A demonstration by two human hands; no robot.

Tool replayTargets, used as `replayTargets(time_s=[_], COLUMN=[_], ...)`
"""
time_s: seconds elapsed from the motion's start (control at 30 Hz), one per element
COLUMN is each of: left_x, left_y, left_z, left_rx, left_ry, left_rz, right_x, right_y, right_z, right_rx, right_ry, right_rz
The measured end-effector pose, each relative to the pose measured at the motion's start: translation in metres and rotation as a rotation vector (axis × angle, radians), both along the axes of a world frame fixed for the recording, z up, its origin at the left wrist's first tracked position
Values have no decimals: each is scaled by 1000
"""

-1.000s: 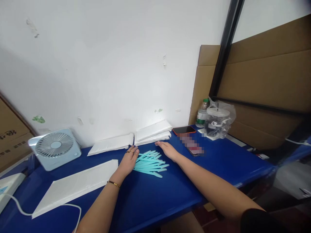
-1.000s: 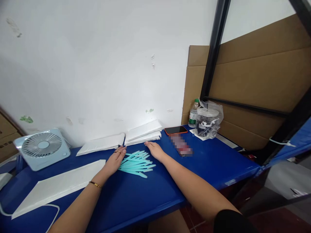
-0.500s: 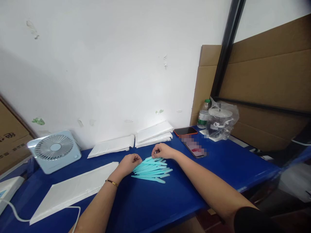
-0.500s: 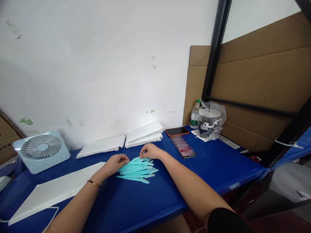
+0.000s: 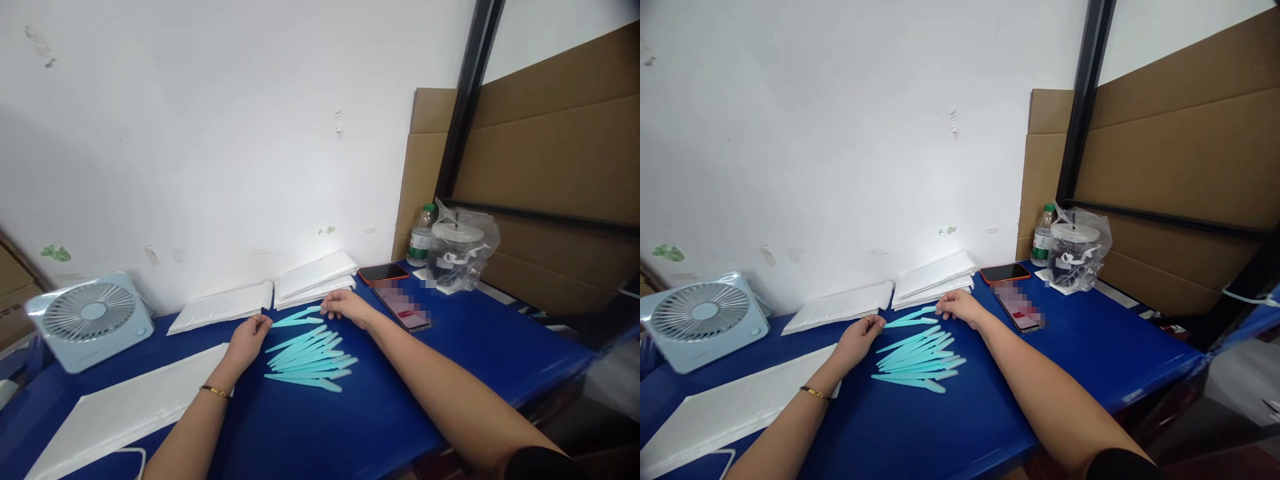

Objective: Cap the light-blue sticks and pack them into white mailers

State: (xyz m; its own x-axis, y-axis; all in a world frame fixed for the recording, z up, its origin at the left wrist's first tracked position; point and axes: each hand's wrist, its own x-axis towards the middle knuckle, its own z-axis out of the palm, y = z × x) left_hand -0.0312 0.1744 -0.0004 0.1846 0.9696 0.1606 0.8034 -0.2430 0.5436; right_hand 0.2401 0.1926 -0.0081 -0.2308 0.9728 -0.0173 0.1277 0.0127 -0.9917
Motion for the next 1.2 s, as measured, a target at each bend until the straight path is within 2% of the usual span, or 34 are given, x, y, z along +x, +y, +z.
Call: replayTargets(time_s=[0.2,0.4,0.53,0.67,0.8,0.87,1.0,1.2], left_x=[1,9,8,2,1,3,5,6], left_y=[-1,-6,-2,5,2,-2,-7,-3], left_z=[-4,-1,-2,-7,-5,-1,5,-1], left_rx=[-24,160,72,28,107,129,66,-38], left_ry=[77,97,134,159,152,147,161,128], left_rz=[-27,-41,-78,-20,-4,-44,-123,-68], right_x=[8,-7,-11,4,22,25,20,8], right_y=[-1,-6,-5,3,8,9,7,3], right_z=[3,6,3,0,-3,-4,-5,-8], right_rx=[-5,49,79,83,134,195,227,181], right_ry=[-137,-137,-124,-214,-353,-389,-442,-448], right_rz=[-82,-69,-42,-120,-167,-120,61,118])
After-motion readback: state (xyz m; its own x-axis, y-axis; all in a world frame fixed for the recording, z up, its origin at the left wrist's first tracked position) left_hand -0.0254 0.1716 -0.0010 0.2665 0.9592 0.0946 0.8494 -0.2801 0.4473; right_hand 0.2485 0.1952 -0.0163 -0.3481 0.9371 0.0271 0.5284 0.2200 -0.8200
